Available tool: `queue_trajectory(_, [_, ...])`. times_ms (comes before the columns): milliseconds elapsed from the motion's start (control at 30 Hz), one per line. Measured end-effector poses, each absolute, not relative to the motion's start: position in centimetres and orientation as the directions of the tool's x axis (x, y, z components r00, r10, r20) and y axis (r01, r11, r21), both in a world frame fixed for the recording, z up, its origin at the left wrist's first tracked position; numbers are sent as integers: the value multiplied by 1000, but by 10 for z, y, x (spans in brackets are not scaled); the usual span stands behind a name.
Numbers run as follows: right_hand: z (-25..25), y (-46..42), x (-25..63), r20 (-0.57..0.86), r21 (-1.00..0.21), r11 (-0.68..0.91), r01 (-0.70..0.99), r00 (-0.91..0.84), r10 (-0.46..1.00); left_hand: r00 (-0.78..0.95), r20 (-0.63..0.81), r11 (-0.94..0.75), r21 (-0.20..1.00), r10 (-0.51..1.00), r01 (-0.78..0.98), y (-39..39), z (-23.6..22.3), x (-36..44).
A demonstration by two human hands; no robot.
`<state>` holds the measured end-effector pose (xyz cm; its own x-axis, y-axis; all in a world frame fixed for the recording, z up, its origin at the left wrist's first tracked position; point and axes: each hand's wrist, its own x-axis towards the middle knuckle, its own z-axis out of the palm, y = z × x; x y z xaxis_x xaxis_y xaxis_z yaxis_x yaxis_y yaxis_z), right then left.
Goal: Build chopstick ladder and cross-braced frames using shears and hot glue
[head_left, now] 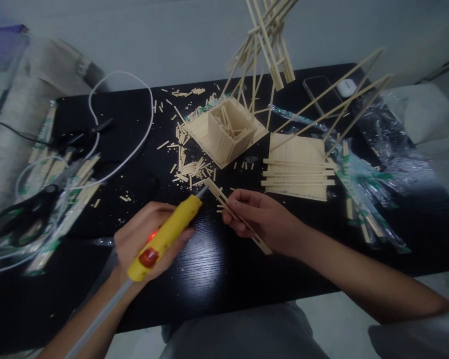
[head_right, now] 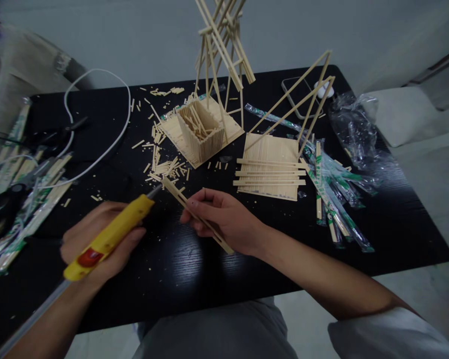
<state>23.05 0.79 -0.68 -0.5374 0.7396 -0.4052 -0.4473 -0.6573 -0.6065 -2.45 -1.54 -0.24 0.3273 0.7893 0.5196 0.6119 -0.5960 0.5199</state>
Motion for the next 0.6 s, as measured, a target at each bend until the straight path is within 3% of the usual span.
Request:
queue_trajectory(133, [-8,5,230,-392,-707,-587,-394,-473,789,253,541,-561,539,802,628,-16,-4,-31])
queue_trajectory(300, [-6,1,230,-274,-915,-340,-217,-285,919,294,509,-568,548,809,614,-16,-3,-30])
queue_trajectory(600, [-11,1,230,-119,-985,-134,-104,-144,982,369,495,-615,574,786,540,-12,1,-20])
